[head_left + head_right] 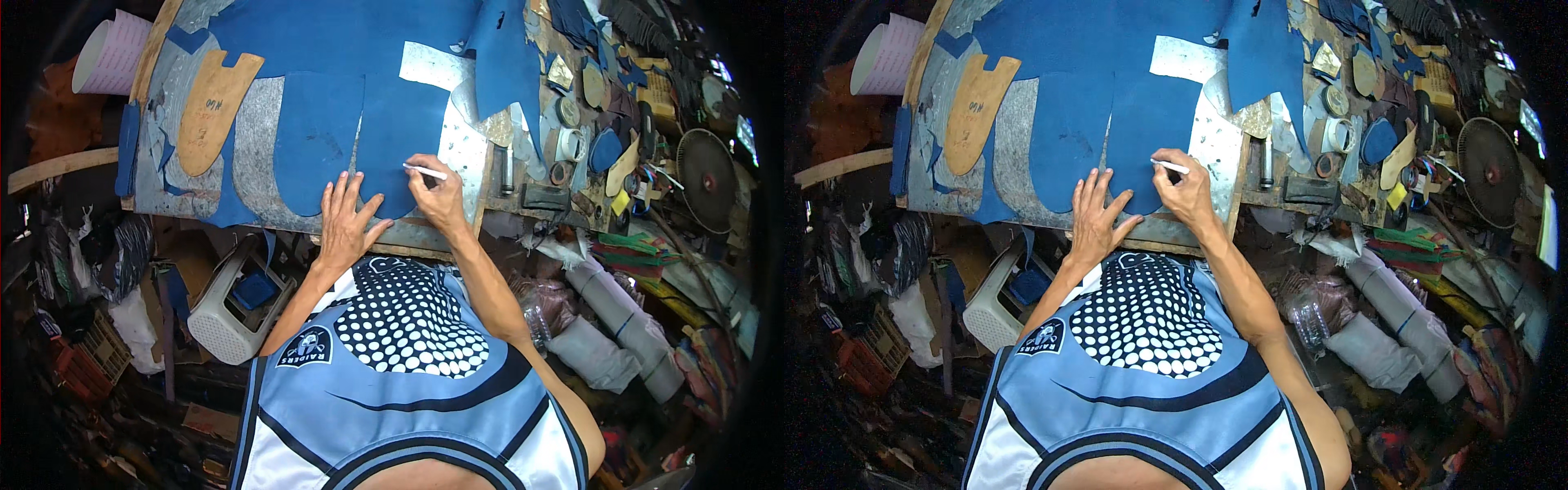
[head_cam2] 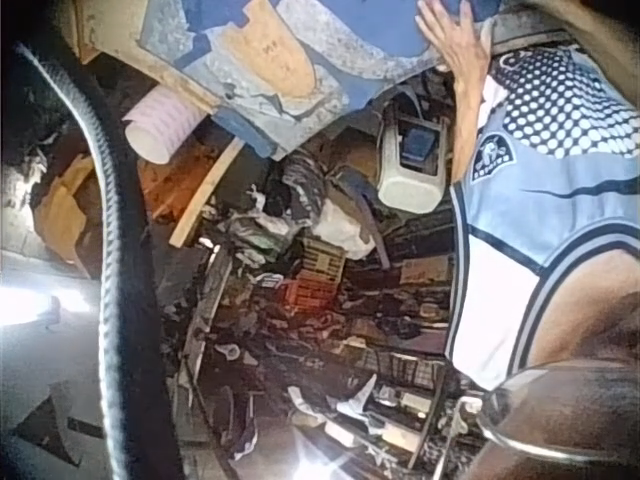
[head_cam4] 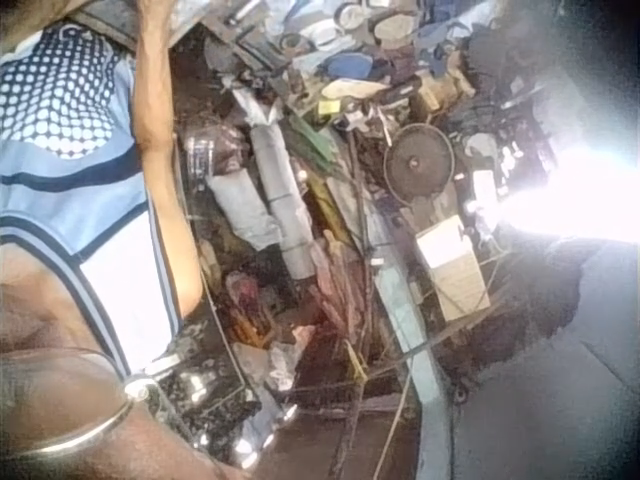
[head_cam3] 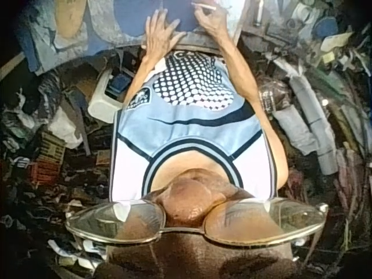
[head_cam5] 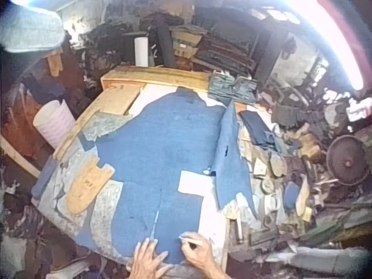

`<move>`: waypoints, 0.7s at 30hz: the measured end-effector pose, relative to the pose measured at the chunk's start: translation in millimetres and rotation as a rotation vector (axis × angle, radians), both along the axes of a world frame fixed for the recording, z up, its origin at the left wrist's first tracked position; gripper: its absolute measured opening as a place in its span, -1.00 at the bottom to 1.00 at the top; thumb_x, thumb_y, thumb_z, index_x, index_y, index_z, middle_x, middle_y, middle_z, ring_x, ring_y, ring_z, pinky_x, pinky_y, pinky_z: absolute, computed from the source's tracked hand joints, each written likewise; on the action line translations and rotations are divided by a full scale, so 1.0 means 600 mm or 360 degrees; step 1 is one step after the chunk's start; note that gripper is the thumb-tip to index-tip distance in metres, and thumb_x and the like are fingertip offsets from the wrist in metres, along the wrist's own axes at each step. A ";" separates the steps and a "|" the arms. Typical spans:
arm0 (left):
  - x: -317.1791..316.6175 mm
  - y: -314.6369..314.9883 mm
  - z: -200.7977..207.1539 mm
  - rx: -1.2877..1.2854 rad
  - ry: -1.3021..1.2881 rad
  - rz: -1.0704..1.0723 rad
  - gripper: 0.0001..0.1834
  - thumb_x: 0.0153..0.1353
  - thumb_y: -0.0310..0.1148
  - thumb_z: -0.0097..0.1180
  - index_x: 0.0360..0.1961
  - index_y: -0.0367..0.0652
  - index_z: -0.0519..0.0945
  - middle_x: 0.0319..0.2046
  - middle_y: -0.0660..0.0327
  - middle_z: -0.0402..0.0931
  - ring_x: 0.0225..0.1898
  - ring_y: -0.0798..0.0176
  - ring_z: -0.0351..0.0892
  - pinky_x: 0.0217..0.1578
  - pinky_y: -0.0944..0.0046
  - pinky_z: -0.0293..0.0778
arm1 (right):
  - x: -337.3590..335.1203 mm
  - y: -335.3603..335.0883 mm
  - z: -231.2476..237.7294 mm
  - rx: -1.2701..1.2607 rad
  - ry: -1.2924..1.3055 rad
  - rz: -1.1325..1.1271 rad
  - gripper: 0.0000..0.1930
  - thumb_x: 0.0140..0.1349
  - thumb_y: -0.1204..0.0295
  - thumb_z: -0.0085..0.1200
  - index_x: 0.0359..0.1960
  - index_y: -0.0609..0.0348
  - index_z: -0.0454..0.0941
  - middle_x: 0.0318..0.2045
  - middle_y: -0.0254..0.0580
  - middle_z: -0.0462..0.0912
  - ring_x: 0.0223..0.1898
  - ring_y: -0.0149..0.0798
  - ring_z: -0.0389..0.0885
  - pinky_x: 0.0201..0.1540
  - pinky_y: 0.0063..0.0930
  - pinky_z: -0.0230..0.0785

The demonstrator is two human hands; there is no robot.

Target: The person is marking leather sheets with a stencil and cutting out patterns using a small utility knife on a metal workbench.

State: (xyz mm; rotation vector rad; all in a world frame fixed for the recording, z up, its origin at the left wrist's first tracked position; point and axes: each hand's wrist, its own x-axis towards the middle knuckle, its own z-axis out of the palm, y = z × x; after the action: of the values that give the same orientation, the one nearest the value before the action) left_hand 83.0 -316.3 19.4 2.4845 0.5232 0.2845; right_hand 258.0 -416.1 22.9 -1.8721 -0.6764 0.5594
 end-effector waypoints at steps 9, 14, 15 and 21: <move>0.002 -0.007 -0.003 0.0017 -0.0193 -0.0074 -0.78 0.03 -0.23 0.37 -0.33 -0.09 0.70 0.05 0.08 0.52 0.23 -0.11 0.34 0.26 -0.24 0.13 | -0.011 0.018 -0.002 -0.0193 -0.0303 0.0021 -0.87 0.10 0.46 0.19 -0.30 0.15 0.68 -0.36 -0.18 0.71 -0.35 -0.15 0.62 -0.18 -0.29 0.36; 0.005 -0.007 -0.003 -0.0011 -0.0228 -0.0056 -0.82 0.03 -0.27 0.36 -0.39 -0.12 0.70 0.01 0.09 0.55 0.22 -0.13 0.37 0.25 -0.23 0.16 | -0.004 0.009 0.000 -0.0228 -0.0311 0.0134 -0.88 0.10 0.47 0.18 -0.33 0.16 0.67 -0.40 -0.17 0.70 -0.39 -0.15 0.59 -0.17 -0.29 0.35; 0.005 -0.007 -0.004 -0.0023 -0.0230 -0.0061 -0.83 0.03 -0.28 0.36 -0.39 -0.12 0.69 0.02 0.09 0.55 0.22 -0.14 0.37 0.26 -0.22 0.16 | -0.002 0.008 0.000 -0.0224 -0.0257 0.0128 -0.89 0.10 0.47 0.17 -0.33 0.16 0.67 -0.40 -0.17 0.69 -0.40 -0.14 0.58 -0.16 -0.29 0.35; -0.002 -0.001 -0.003 -0.0027 -0.0202 -0.0066 -0.81 0.05 -0.28 0.34 -0.34 -0.13 0.69 0.04 0.06 0.54 0.25 -0.16 0.34 0.26 -0.21 0.16 | 0.005 0.012 0.024 -0.0263 0.0300 0.0163 -0.87 0.15 0.48 0.19 -0.29 0.24 0.66 -0.41 -0.22 0.67 -0.42 -0.44 0.55 -0.39 -0.54 0.38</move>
State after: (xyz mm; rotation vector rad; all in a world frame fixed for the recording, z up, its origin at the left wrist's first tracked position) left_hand 81.8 -316.9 17.8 2.4383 0.4197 0.4167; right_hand 260.9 -408.7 37.0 -1.9144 -0.6181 0.8693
